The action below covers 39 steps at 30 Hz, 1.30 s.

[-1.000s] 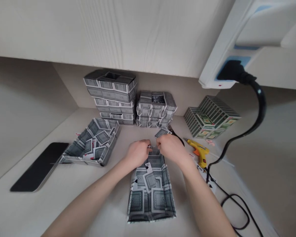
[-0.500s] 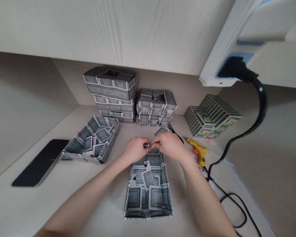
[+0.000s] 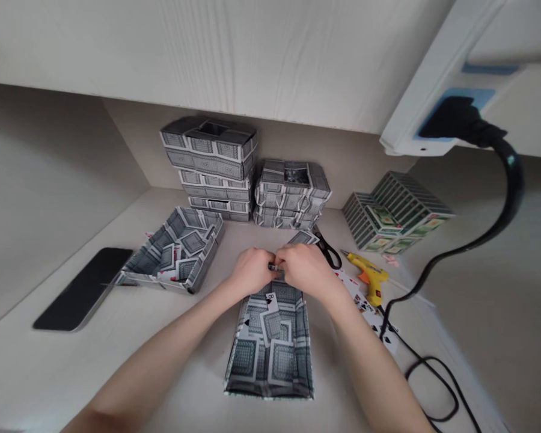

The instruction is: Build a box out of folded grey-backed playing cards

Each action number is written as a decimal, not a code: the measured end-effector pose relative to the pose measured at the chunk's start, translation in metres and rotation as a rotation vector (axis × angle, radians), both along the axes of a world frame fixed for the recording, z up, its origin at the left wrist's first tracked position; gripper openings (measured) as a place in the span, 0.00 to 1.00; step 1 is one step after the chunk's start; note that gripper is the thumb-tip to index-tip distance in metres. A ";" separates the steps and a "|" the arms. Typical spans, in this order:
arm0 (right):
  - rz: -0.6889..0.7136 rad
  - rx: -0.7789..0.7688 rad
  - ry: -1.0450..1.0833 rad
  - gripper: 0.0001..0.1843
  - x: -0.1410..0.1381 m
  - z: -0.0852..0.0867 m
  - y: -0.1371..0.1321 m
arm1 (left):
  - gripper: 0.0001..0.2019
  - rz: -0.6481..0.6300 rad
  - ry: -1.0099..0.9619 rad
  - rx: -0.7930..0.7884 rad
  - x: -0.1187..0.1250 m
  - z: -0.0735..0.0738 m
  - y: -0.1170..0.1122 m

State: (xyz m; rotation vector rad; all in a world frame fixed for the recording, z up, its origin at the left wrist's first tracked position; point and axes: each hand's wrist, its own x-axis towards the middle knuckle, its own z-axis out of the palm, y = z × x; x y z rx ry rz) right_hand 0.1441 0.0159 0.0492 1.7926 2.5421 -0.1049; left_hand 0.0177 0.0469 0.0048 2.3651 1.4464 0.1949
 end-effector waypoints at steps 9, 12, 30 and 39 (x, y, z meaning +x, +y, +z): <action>0.000 0.058 -0.066 0.11 -0.011 -0.006 -0.002 | 0.12 -0.005 0.009 0.009 -0.001 -0.005 0.002; -0.021 0.069 -0.058 0.11 -0.011 -0.010 -0.001 | 0.12 -0.001 -0.002 0.014 -0.001 -0.005 0.002; 0.015 0.002 0.026 0.10 0.017 -0.017 0.009 | 0.11 -0.049 -0.167 -0.095 -0.008 -0.009 0.010; -0.067 -0.034 0.074 0.11 0.015 -0.012 0.005 | 0.10 -0.101 -0.143 -0.009 -0.006 -0.007 0.005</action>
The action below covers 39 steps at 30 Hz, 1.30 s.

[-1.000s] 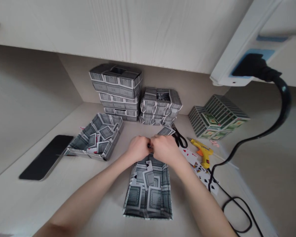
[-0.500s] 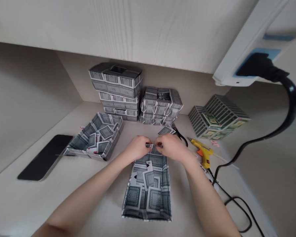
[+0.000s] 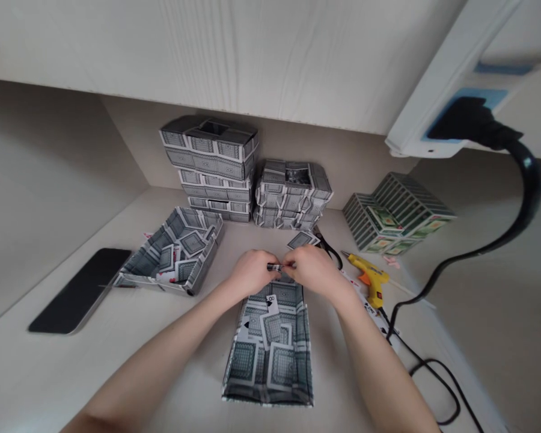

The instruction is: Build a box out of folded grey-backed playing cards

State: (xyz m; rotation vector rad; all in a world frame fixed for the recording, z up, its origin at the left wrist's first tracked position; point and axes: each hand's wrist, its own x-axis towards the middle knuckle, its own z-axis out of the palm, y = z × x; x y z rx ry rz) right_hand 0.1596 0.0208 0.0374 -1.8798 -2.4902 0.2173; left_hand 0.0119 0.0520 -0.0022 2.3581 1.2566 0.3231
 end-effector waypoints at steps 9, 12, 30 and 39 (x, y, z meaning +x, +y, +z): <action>0.037 -0.070 -0.006 0.10 0.001 0.004 -0.003 | 0.10 0.027 0.019 -0.011 0.000 -0.002 0.001; 0.071 -0.152 0.078 0.11 0.001 0.003 -0.001 | 0.11 0.003 0.013 -0.007 0.000 -0.002 0.001; 0.182 -0.380 0.222 0.10 0.008 -0.010 0.008 | 0.11 -0.027 0.097 0.035 0.000 0.000 -0.001; 0.209 -0.382 0.166 0.16 0.015 0.002 0.001 | 0.10 -0.061 0.048 -0.006 0.000 -0.001 -0.003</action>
